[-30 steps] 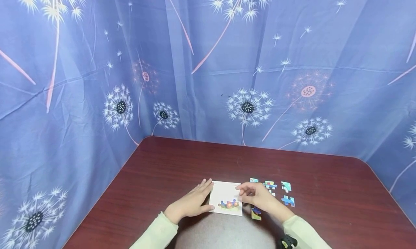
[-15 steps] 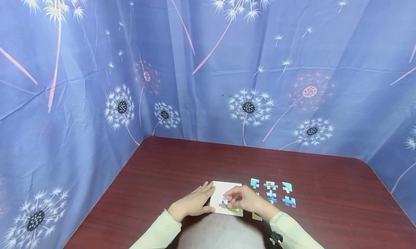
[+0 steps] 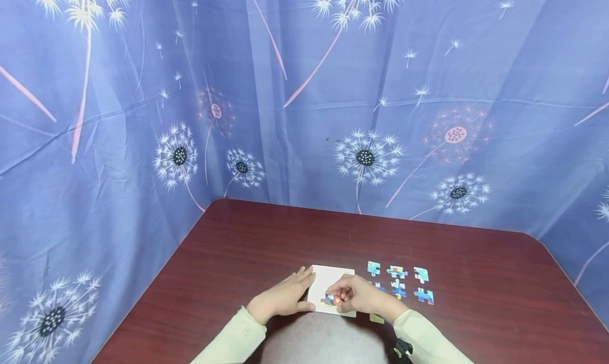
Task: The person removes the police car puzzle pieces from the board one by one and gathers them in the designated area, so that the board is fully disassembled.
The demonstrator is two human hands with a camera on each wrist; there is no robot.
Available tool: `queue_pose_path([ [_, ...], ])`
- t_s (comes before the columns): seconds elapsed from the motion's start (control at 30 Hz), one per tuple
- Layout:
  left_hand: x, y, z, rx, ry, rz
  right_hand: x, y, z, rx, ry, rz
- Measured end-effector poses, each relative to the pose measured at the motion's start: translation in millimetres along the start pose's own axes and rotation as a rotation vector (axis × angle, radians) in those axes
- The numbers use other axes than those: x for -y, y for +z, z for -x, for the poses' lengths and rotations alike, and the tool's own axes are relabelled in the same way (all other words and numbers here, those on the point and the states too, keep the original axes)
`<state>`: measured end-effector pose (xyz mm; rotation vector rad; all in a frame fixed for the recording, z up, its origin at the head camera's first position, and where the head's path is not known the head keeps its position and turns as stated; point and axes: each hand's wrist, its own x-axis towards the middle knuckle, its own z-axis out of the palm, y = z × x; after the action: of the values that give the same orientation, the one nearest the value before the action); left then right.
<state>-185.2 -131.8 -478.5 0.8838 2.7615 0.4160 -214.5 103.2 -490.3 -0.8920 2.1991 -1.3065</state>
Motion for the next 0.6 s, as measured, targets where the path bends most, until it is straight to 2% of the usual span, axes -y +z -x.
queue_pose_path([
  [0.6, 0.1, -0.1, 0.5, -0.004, -0.002, 0.002, -1.4, 0.4, 1.9, -0.009, -0.041, -0.013],
])
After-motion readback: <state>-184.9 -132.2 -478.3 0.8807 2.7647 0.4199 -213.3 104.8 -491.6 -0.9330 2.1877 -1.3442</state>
